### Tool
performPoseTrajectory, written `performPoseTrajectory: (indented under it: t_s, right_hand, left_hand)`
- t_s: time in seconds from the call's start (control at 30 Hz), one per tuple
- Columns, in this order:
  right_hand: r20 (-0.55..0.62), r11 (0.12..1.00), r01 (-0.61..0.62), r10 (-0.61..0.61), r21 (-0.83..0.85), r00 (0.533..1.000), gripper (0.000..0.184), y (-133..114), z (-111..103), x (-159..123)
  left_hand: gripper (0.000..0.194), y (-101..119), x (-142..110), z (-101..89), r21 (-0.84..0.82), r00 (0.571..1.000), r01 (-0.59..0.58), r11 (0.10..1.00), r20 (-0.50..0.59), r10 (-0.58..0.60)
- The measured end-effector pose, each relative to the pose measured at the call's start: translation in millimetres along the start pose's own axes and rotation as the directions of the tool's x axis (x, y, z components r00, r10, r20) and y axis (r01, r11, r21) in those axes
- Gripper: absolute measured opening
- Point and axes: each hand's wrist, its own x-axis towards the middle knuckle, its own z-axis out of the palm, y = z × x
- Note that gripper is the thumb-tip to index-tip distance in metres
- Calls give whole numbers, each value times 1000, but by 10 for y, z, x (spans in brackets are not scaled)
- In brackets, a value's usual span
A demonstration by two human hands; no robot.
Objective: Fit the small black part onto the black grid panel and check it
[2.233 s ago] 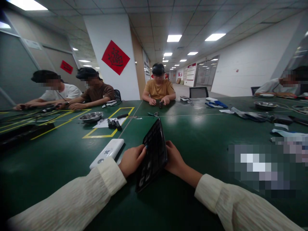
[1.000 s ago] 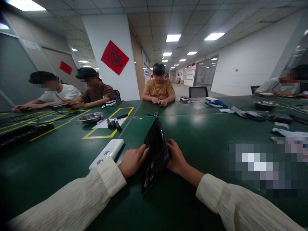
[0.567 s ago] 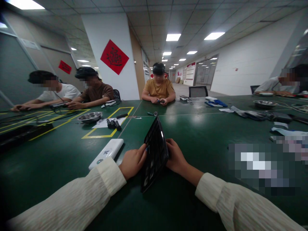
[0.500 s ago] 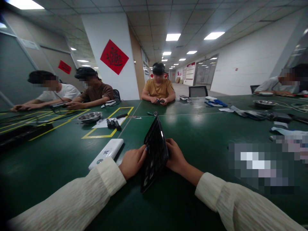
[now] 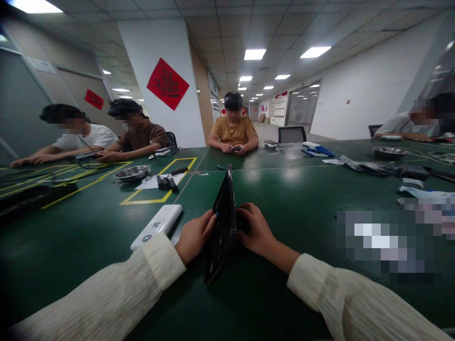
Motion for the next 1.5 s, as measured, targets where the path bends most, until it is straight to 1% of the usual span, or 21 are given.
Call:
performPoseTrajectory:
  t_s: [0.1,0.23,0.3,0.4,0.47,0.53,0.63,0.73,0.9,1.0,1.13,1.2,1.27,1.37,1.5]
  right_hand:
    - [-1,998,32,-33,-53,999,48,-68,-32,15]
    - [10,994,57,-57,-93,998,47,-157,-82,20]
    - [23,998,22,-21,-66,1000,46,-173,-91,9]
    - [51,996,-69,72,-50,996,45,-172,-89,-16]
    - [58,991,-108,113,-76,992,43,-168,-86,-29]
    - [59,988,-121,127,-96,990,42,-170,-86,-33]
    - [61,988,-122,128,-95,990,40,-181,-94,-26]
    - [61,990,-119,124,-78,990,38,-186,-97,-17]
    - [69,988,-127,133,-88,989,41,-158,-74,-22]
    - [61,987,-132,137,-88,989,43,-143,-56,-26]
    - [61,987,-140,144,-78,988,40,-144,-50,-19]
    - [66,988,-140,144,-72,987,41,-148,-54,-15]
    - [69,988,-134,139,-72,988,43,-154,-62,-13]
    - [78,989,-127,133,-78,988,46,-174,-76,-17]
    - [93,990,-120,128,-80,987,45,-204,-93,-23]
  left_hand:
    - [43,-13,11,-27,82,1000,-23,996,-2,23]
    - [48,-52,36,-33,83,999,-53,995,1,53]
    - [48,-78,47,-20,62,995,-101,993,16,100]
    - [44,-109,50,6,22,982,-185,982,25,185]
    - [42,-118,42,19,19,977,-214,977,23,213]
    - [39,-116,31,24,44,975,-222,974,28,221]
    - [35,-99,18,18,69,976,-216,974,36,214]
    - [35,-72,13,5,28,981,-191,981,28,190]
    - [48,-43,32,13,-122,994,-97,988,36,102]
    - [52,-51,54,42,-157,998,-42,987,41,49]
    - [39,-57,59,59,-85,1000,-14,996,-22,12]
    - [34,-49,50,44,-34,1000,-11,999,-23,10]
    - [36,-40,41,18,23,1000,-20,1000,-7,20]
    - [43,-40,36,-15,87,999,-46,995,0,46]
    - [49,-66,43,-24,92,998,-66,994,-8,67]
